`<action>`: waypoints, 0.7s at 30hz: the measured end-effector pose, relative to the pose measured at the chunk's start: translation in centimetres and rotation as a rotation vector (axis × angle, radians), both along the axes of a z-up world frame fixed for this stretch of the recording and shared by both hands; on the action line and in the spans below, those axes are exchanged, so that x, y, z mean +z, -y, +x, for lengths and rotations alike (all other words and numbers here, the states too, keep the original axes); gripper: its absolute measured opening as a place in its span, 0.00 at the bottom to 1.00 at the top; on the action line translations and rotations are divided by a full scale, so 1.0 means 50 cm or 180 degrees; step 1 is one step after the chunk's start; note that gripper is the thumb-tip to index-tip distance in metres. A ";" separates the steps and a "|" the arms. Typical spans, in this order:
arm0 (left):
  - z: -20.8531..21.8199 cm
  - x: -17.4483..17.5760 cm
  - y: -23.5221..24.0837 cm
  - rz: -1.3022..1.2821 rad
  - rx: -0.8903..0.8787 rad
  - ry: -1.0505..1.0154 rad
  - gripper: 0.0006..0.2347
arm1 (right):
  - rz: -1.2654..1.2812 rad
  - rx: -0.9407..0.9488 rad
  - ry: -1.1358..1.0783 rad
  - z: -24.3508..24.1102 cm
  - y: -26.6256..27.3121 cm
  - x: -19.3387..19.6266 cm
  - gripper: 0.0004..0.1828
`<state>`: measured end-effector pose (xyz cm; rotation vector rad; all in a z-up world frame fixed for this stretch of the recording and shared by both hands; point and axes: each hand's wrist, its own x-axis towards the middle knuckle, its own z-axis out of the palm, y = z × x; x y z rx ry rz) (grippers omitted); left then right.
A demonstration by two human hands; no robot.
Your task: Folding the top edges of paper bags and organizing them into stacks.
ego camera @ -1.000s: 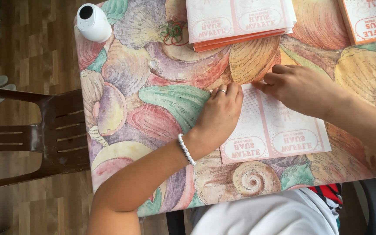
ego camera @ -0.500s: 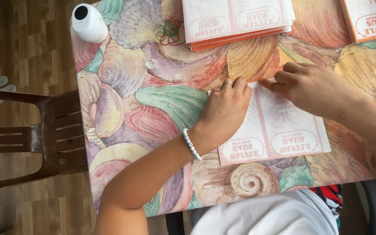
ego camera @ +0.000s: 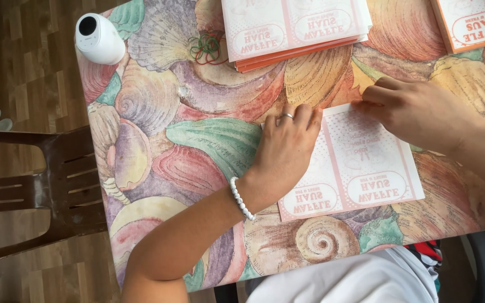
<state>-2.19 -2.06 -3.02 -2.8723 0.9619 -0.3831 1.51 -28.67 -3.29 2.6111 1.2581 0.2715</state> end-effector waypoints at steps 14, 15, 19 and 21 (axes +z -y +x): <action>0.033 -0.022 0.019 0.0002 -0.0305 -0.0094 0.21 | -0.0307 -0.0107 -0.0045 0.008 0.011 0.014 0.20; 0.034 -0.026 0.018 -0.0006 -0.0306 -0.0086 0.21 | -0.0315 -0.0108 -0.0037 0.008 0.028 0.008 0.20; 0.037 -0.034 0.025 -0.0058 -0.0305 0.0018 0.20 | -0.0512 -0.0572 0.0037 0.006 0.084 0.001 0.16; 0.034 -0.035 0.030 -0.0050 -0.0296 0.0029 0.19 | -0.0463 -0.0648 0.0080 0.000 0.078 0.009 0.13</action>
